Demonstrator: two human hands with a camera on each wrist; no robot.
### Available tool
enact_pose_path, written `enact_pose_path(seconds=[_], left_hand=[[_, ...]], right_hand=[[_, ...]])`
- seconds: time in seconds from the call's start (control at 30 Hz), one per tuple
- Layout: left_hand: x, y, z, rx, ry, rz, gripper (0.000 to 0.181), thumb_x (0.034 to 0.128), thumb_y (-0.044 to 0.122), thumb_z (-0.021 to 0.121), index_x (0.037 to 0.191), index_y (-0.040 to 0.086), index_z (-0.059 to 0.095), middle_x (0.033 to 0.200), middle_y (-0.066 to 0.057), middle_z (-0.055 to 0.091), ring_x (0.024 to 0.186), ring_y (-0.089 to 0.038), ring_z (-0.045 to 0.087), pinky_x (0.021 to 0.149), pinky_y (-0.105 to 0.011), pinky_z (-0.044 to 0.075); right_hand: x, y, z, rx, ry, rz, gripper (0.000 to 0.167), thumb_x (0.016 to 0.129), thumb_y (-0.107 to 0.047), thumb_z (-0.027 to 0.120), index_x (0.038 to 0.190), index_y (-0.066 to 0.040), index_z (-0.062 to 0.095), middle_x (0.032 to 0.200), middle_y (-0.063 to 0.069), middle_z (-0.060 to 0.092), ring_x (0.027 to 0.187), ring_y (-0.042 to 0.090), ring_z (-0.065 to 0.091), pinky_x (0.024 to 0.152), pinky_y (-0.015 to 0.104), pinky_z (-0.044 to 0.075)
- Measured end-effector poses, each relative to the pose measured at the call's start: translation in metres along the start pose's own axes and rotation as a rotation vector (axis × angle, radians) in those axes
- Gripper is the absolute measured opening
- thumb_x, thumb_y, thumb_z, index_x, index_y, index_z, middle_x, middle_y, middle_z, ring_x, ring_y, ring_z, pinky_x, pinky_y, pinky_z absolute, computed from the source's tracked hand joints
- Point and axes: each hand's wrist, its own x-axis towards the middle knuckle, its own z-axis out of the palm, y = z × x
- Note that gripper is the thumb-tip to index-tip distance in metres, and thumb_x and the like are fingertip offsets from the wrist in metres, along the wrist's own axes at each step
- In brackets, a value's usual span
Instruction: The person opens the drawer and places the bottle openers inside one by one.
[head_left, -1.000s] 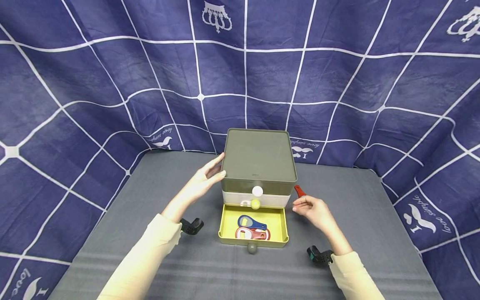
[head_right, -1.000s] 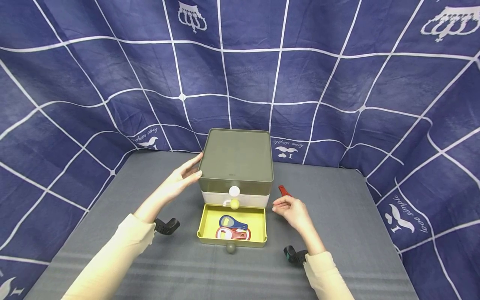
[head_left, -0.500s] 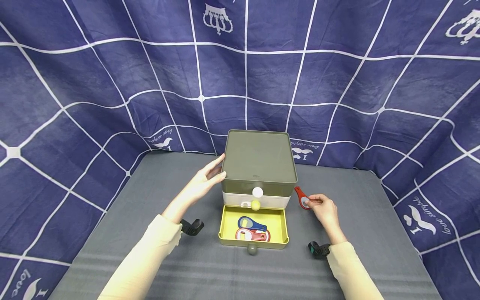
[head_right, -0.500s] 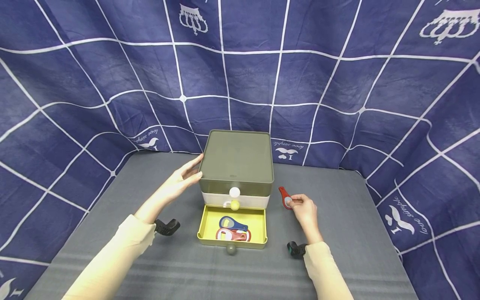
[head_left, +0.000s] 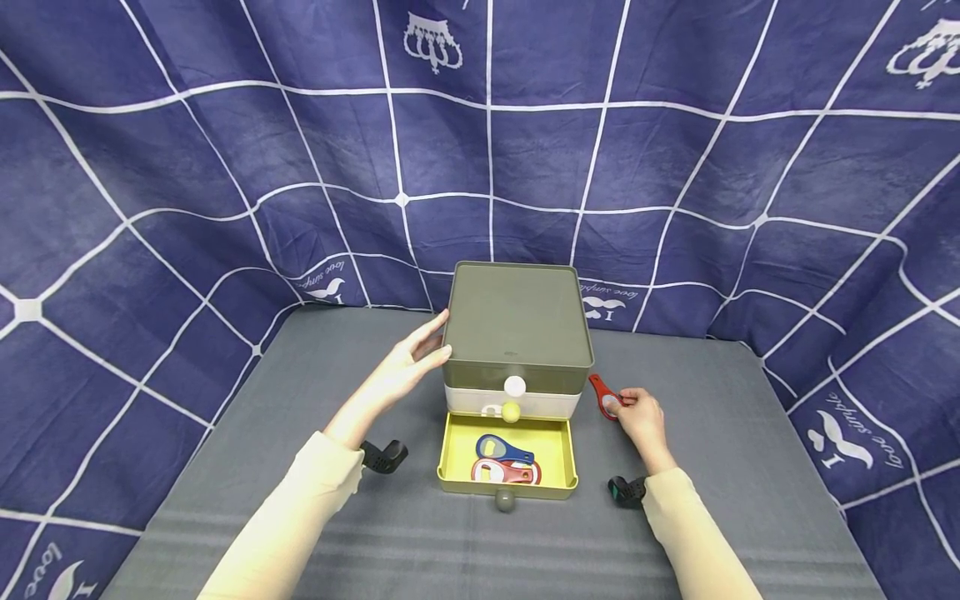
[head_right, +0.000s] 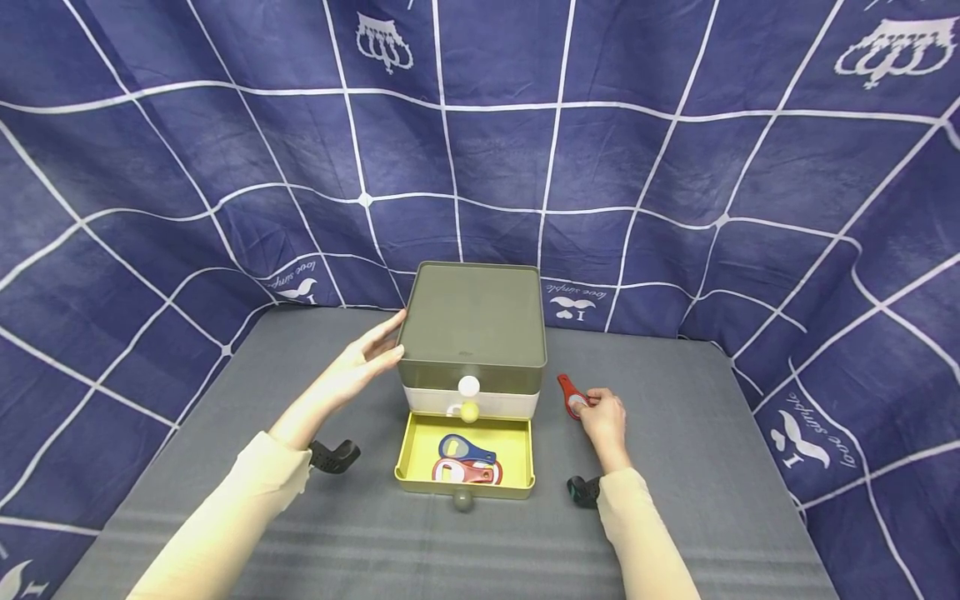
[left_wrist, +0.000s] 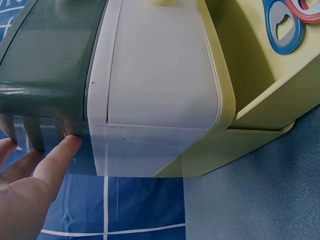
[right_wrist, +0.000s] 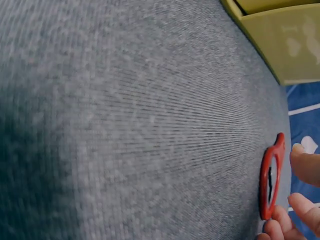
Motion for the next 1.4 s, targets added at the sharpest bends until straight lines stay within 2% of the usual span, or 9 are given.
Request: enact_pose_path(seconds=[0.4, 0.6, 0.77, 0.87, 0.97, 1.07, 1.17, 1.4], left_hand=[[0.000, 0.003, 0.001, 0.029, 0.001, -0.010, 0.066, 0.1003, 0.014, 0.055, 0.158, 0.012, 0.023, 0.165, -0.008, 0.018, 0.149, -0.037, 0.024, 0.121, -0.052, 0.024], [0.000, 0.003, 0.001, 0.032, 0.000, -0.008, 0.066, 0.1004, 0.015, 0.055, 0.158, 0.013, 0.023, 0.165, -0.007, 0.018, 0.149, -0.036, 0.024, 0.121, -0.052, 0.025], [-0.001, 0.003, 0.001, 0.026, 0.003, -0.008, 0.066, 0.1000, 0.014, 0.055, 0.158, 0.012, 0.023, 0.165, -0.008, 0.019, 0.149, -0.037, 0.024, 0.121, -0.052, 0.024], [-0.001, 0.003, 0.001, 0.023, 0.004, -0.007, 0.066, 0.1000, 0.013, 0.055, 0.158, 0.012, 0.023, 0.165, -0.008, 0.018, 0.149, -0.037, 0.024, 0.121, -0.052, 0.024], [-0.001, 0.003, 0.001, 0.022, 0.004, -0.003, 0.066, 0.1002, 0.013, 0.055, 0.158, 0.012, 0.023, 0.165, -0.008, 0.018, 0.149, -0.037, 0.024, 0.121, -0.051, 0.024], [0.000, 0.002, 0.000, 0.020, 0.003, -0.001, 0.066, 0.1002, 0.013, 0.055, 0.158, 0.012, 0.023, 0.165, -0.008, 0.018, 0.149, -0.037, 0.023, 0.121, -0.051, 0.024], [0.000, 0.002, 0.000, 0.015, 0.002, 0.001, 0.066, 0.1003, 0.013, 0.055, 0.158, 0.012, 0.023, 0.165, -0.008, 0.018, 0.149, -0.037, 0.023, 0.121, -0.051, 0.024], [0.000, 0.002, 0.000, 0.008, -0.001, -0.002, 0.066, 0.1002, 0.013, 0.055, 0.158, 0.011, 0.023, 0.165, -0.008, 0.018, 0.149, -0.037, 0.023, 0.121, -0.052, 0.024]], right_hand=[[0.004, 0.002, 0.004, -0.076, -0.015, -0.021, 0.050, 0.082, -0.017, 0.077, 0.115, 0.015, 0.058, 0.109, 0.033, 0.064, 0.106, 0.044, 0.049, 0.098, 0.053, 0.034], [0.002, 0.000, 0.004, -0.082, -0.016, 0.033, 0.048, 0.081, -0.019, 0.077, 0.111, 0.012, 0.058, 0.106, 0.035, 0.058, 0.105, 0.047, 0.048, 0.092, 0.054, 0.038], [0.000, 0.000, 0.004, -0.056, 0.014, 0.044, 0.043, 0.079, -0.019, 0.079, 0.104, 0.010, 0.059, 0.097, 0.030, 0.059, 0.097, 0.044, 0.052, 0.081, 0.049, 0.042], [-0.002, 0.003, 0.004, -0.032, 0.048, 0.029, 0.037, 0.080, -0.018, 0.078, 0.099, 0.009, 0.061, 0.090, 0.027, 0.064, 0.084, 0.037, 0.058, 0.070, 0.041, 0.044], [-0.003, 0.008, 0.002, 0.009, 0.062, 0.036, 0.032, 0.083, -0.017, 0.077, 0.097, 0.008, 0.064, 0.082, 0.021, 0.069, 0.064, 0.019, 0.059, 0.059, 0.028, 0.044], [-0.004, 0.011, -0.003, 0.065, 0.044, 0.062, 0.031, 0.086, -0.018, 0.075, 0.099, 0.008, 0.067, 0.077, 0.014, 0.072, 0.052, 0.002, 0.053, 0.052, 0.020, 0.041], [-0.006, 0.013, -0.011, 0.116, 0.009, 0.083, 0.032, 0.088, -0.019, 0.073, 0.103, 0.009, 0.068, 0.075, 0.007, 0.074, 0.049, -0.002, 0.054, 0.049, 0.018, 0.043], [-0.020, 0.015, -0.031, 0.196, -0.097, 0.103, 0.034, 0.091, -0.017, 0.070, 0.110, 0.011, 0.066, 0.074, -0.003, 0.072, 0.056, -0.001, 0.058, 0.053, 0.018, 0.050]])
